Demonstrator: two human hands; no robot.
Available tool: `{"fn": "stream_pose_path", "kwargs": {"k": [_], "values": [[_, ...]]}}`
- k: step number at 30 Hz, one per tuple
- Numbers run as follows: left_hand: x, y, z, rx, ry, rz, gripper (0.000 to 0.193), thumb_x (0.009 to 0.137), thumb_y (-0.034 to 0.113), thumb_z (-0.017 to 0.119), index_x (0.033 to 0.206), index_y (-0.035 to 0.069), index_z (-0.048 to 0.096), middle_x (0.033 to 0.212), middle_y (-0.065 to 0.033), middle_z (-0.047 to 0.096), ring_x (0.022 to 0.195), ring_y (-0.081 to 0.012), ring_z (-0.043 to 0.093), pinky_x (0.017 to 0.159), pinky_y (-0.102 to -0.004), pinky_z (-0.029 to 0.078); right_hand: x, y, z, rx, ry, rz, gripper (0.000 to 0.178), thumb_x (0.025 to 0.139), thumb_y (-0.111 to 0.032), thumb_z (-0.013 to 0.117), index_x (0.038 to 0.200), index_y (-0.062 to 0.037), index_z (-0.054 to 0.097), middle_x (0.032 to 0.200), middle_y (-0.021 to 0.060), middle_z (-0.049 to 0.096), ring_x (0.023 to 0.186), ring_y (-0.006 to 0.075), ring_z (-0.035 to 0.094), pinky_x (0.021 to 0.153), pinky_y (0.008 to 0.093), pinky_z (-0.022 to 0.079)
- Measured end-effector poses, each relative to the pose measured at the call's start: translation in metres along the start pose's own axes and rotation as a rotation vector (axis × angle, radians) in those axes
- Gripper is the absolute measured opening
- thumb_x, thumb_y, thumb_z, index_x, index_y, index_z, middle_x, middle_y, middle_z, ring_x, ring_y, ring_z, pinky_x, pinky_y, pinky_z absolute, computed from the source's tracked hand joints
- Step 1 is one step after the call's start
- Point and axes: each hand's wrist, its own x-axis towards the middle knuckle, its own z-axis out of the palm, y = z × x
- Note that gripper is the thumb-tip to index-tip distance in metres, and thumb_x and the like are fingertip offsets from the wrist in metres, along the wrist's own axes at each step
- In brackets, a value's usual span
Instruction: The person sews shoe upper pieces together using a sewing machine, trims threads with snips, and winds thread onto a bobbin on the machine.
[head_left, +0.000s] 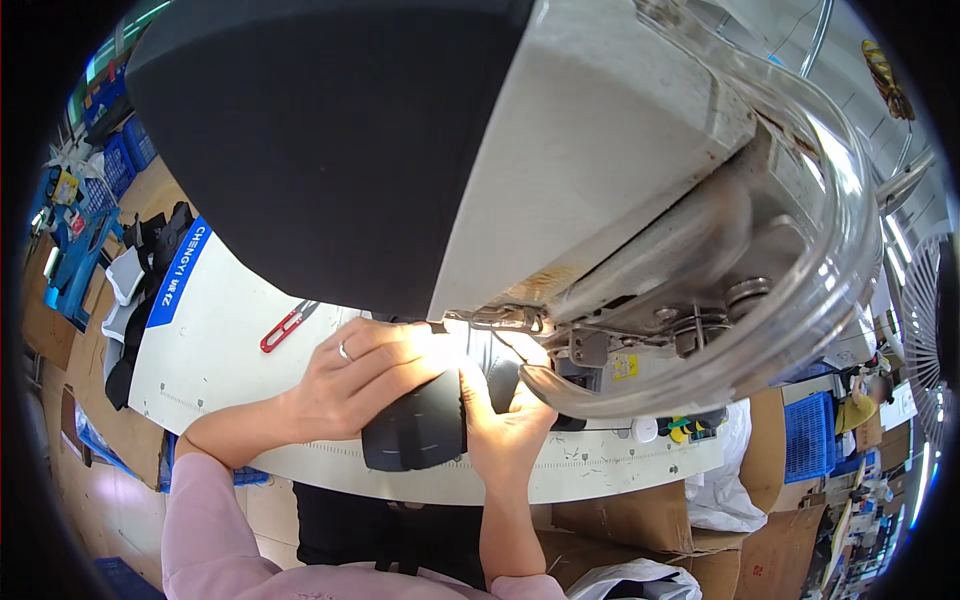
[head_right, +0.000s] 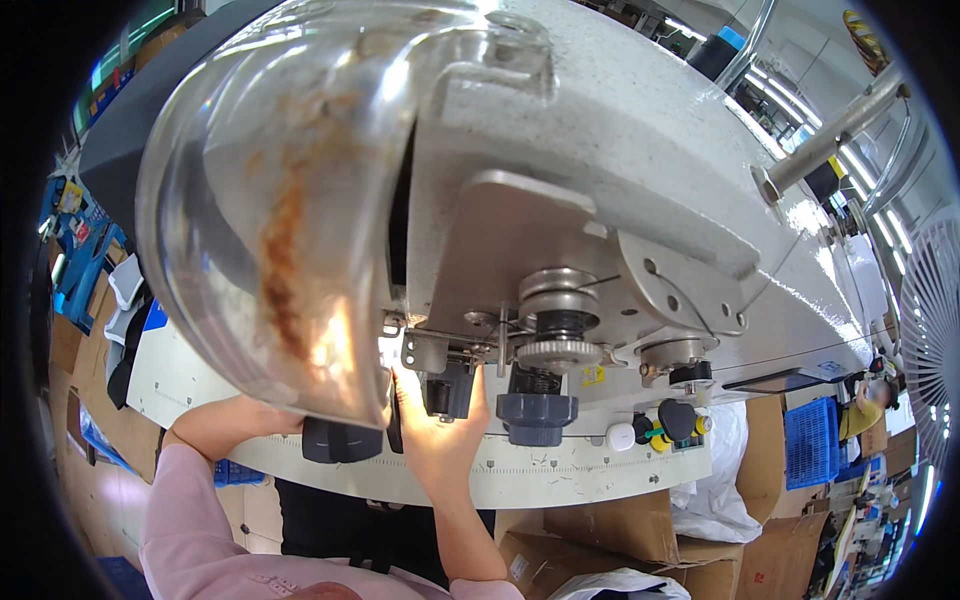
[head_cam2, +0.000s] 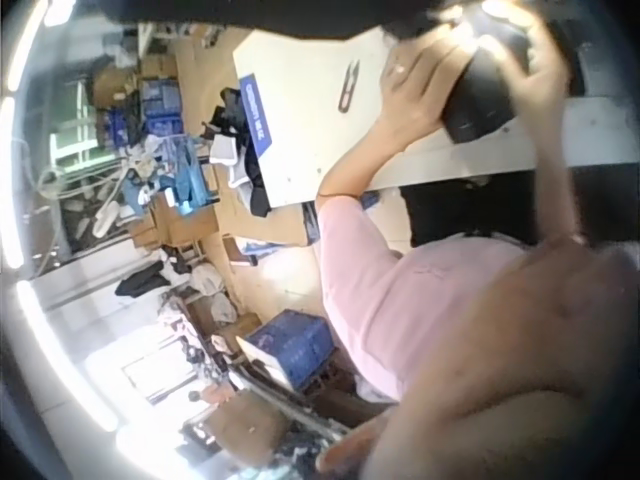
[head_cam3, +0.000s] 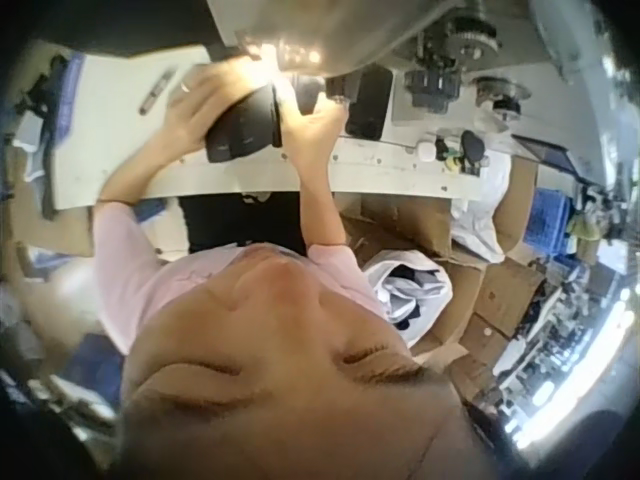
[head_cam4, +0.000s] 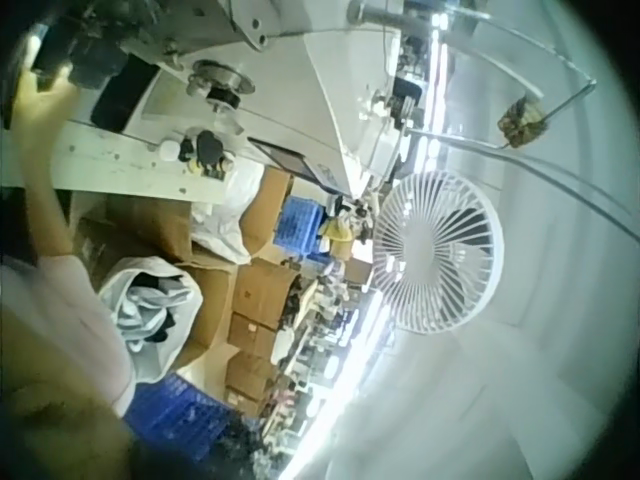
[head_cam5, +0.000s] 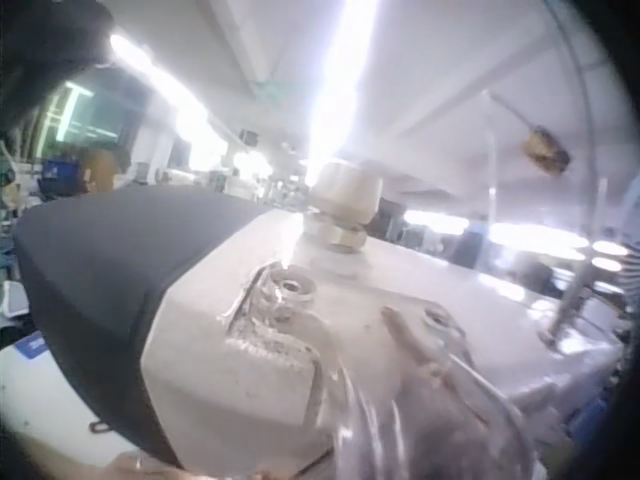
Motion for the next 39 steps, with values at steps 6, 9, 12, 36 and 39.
{"fn": "stream_pose_path", "kwargs": {"k": [6,9,12,36,39], "values": [[0.010,0.011,-0.015,-0.024,0.119,0.023,0.031,0.077,0.018,0.075,0.103,0.002,0.076,0.093,-0.0081,0.074,0.085,-0.0217,0.070,0.069,-0.0313,0.056,0.001,0.003,-0.002,-0.134,-0.011,-0.122,0.040,0.091,-0.004,0.076,0.126,0.0070,0.060,0.106,0.0121,0.074,0.092,0.0145,0.069,0.084,0.0299,0.054],[0.008,0.012,-0.009,-0.010,0.135,0.014,0.030,0.077,0.019,0.075,0.102,0.002,0.077,0.094,-0.0080,0.074,0.086,-0.0218,0.071,0.069,-0.0305,0.056,0.001,0.008,-0.002,-0.127,0.034,-0.127,0.038,0.090,-0.003,0.077,0.124,0.0068,0.062,0.112,0.0127,0.071,0.098,0.0149,0.065,0.088,0.0310,0.051],[0.003,0.006,-0.002,-0.062,0.083,-0.017,0.031,0.077,0.019,0.075,0.102,0.002,0.077,0.096,-0.0090,0.075,0.087,-0.0214,0.071,0.069,-0.0294,0.057,0.000,0.014,-0.003,-0.066,0.009,-0.096,0.038,0.090,0.001,0.075,0.125,0.0071,0.061,0.117,0.0133,0.068,0.105,0.0146,0.063,0.093,0.0294,0.049],[0.013,-0.010,0.000,0.013,0.119,-0.005,0.035,0.069,0.015,0.077,0.103,0.006,0.075,0.105,-0.0074,0.072,0.092,-0.0234,0.072,0.075,-0.0317,0.060,0.000,0.009,0.003,-0.111,0.092,0.003,0.019,0.092,-0.008,0.077,0.078,0.0027,0.071,0.062,-0.0080,0.052,0.056,0.0006,0.038,0.049,0.0230,0.026],[0.002,-0.016,0.008,-0.010,0.156,0.009,0.036,0.065,0.008,0.076,0.102,0.006,0.075,0.102,-0.0066,0.071,0.090,-0.0241,0.072,0.074,-0.0311,0.061,0.000,0.018,0.002,-0.102,0.082,0.010,0.017,0.093,-0.007,0.076,0.081,0.0036,0.070,0.064,-0.0083,0.052,0.056,0.0003,0.037,0.049,0.0232,0.024]]}}
